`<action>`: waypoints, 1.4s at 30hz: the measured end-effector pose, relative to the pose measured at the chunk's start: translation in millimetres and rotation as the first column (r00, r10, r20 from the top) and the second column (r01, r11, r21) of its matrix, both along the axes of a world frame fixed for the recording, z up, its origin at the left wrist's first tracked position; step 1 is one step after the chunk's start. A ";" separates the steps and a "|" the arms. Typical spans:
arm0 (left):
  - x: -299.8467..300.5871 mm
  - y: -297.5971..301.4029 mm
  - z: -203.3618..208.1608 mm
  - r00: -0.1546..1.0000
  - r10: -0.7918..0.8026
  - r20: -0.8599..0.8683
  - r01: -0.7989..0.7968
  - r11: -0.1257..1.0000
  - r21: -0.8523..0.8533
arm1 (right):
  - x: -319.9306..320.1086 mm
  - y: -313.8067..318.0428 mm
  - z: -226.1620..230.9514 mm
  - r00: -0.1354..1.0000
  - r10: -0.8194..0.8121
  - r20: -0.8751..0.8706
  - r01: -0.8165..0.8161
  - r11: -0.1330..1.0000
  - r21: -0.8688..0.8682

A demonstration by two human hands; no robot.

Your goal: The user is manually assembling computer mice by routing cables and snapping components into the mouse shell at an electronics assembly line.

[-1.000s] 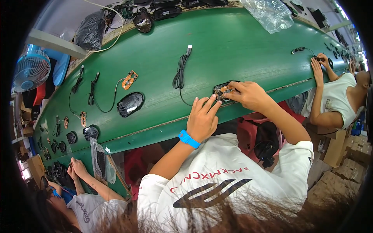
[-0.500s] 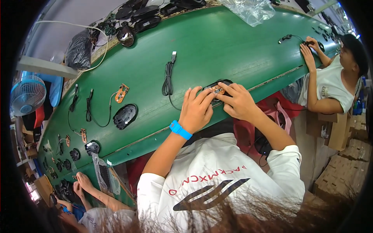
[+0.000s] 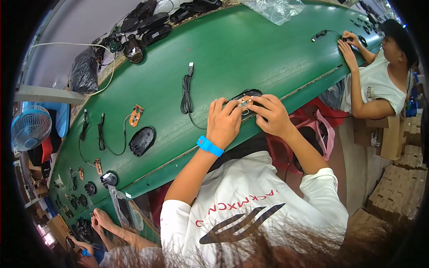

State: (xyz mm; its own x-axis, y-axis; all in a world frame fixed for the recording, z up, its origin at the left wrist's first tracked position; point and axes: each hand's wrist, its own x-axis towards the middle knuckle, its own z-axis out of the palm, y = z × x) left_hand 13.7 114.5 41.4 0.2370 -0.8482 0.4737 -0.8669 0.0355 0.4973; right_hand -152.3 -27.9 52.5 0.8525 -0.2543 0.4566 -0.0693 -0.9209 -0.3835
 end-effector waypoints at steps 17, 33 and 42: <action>-4.1 -3.9 8.7 1.000 0.018 -0.025 -0.017 1.000 0.025 | 7.5 14.1 9.4 0.980 -0.199 -0.007 0.190 0.944 -0.271; -5.0 -4.9 13.8 0.999 0.015 -0.037 -0.013 0.998 0.067 | 6.9 17.0 19.5 0.999 -0.045 0.023 0.044 0.998 0.045; -3.5 -7.7 17.7 0.999 0.006 -0.047 -0.003 0.997 0.074 | 15.0 21.7 20.2 0.993 -0.117 -0.028 0.115 0.991 -0.069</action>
State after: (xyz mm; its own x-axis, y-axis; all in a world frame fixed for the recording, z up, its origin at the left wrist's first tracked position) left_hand 10.1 106.8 59.1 0.2614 -0.8792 0.3983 -0.8425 -0.0065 0.5386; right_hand -137.3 -6.2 72.7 0.8333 -0.3224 0.4490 -0.1885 -0.9294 -0.3174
